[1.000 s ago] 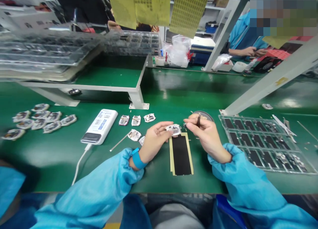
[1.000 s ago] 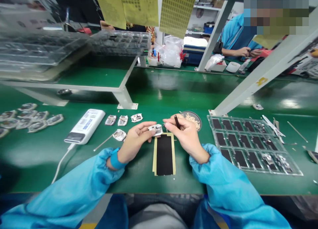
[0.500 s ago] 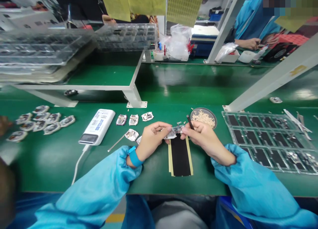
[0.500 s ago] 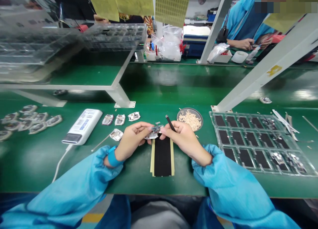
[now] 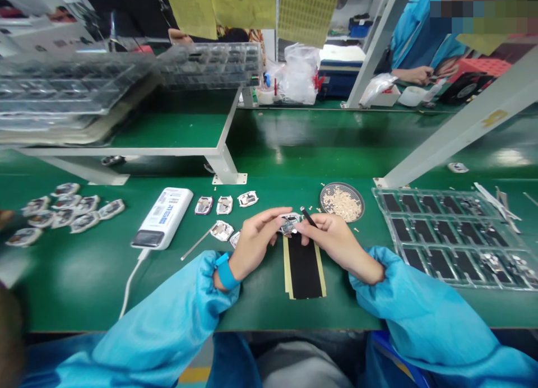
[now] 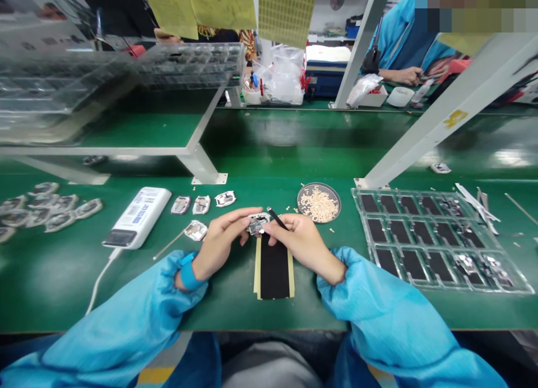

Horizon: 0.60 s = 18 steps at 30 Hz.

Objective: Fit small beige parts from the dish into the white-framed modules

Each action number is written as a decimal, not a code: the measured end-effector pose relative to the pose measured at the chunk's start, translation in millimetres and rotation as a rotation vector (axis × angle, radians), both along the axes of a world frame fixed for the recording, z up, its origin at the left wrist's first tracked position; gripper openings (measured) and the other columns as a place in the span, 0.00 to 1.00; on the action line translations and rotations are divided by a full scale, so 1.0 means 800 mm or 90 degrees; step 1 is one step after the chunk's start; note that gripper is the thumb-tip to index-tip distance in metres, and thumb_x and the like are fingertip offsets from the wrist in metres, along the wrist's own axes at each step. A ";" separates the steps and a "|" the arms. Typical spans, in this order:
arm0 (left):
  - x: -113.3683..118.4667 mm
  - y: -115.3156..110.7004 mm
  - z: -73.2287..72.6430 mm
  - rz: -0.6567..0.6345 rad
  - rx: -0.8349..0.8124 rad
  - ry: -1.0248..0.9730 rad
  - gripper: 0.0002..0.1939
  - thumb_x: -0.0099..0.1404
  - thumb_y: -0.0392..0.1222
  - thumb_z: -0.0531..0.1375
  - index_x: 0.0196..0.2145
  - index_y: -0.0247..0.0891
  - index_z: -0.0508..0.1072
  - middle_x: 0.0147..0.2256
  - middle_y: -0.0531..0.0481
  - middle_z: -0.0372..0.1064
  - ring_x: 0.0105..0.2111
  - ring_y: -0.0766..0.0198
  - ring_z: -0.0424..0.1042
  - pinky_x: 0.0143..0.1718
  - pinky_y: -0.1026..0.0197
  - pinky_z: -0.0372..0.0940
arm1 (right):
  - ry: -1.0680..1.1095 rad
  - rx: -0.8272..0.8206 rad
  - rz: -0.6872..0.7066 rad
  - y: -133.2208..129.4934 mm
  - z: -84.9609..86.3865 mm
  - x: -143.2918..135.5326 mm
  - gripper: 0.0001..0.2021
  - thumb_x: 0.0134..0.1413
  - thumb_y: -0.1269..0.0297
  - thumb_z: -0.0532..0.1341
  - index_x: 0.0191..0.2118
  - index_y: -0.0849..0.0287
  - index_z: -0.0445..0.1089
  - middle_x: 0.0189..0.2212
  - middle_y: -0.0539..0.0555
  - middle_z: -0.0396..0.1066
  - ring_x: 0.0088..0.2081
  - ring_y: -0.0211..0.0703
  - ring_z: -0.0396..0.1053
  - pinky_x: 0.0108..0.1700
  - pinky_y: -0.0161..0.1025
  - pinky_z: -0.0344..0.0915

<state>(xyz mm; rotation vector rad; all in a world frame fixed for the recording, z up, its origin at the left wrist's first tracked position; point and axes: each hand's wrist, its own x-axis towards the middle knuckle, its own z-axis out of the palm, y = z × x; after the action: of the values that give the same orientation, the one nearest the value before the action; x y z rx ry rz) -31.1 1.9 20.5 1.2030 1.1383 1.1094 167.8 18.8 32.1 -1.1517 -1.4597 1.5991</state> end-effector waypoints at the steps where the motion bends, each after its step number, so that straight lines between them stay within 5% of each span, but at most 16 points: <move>1: 0.000 -0.001 0.001 -0.008 0.008 -0.005 0.16 0.69 0.46 0.61 0.51 0.39 0.79 0.30 0.50 0.76 0.23 0.68 0.64 0.25 0.65 0.62 | 0.003 -0.004 -0.010 0.000 -0.001 0.000 0.18 0.57 0.51 0.67 0.23 0.59 0.73 0.24 0.51 0.74 0.28 0.37 0.68 0.33 0.36 0.61; 8: 0.005 -0.006 -0.005 -0.050 0.011 -0.014 0.26 0.63 0.42 0.68 0.59 0.39 0.73 0.49 0.42 0.77 0.44 0.56 0.76 0.43 0.59 0.71 | 0.007 -0.031 -0.067 0.001 -0.008 -0.002 0.18 0.53 0.50 0.69 0.22 0.59 0.72 0.17 0.47 0.64 0.21 0.34 0.56 0.25 0.35 0.50; 18: 0.006 -0.003 -0.010 -0.036 0.021 0.027 0.28 0.63 0.41 0.68 0.60 0.38 0.71 0.50 0.42 0.76 0.44 0.57 0.77 0.45 0.59 0.72 | 0.012 -0.045 -0.050 0.001 -0.009 -0.002 0.18 0.55 0.52 0.67 0.22 0.60 0.71 0.16 0.46 0.62 0.19 0.31 0.51 0.24 0.34 0.47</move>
<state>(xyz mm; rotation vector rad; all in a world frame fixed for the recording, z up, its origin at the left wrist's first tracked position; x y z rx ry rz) -26.5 -0.4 12.7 1.2817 1.1147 1.0683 165.8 19.9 24.7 -1.2159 -1.3397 1.6148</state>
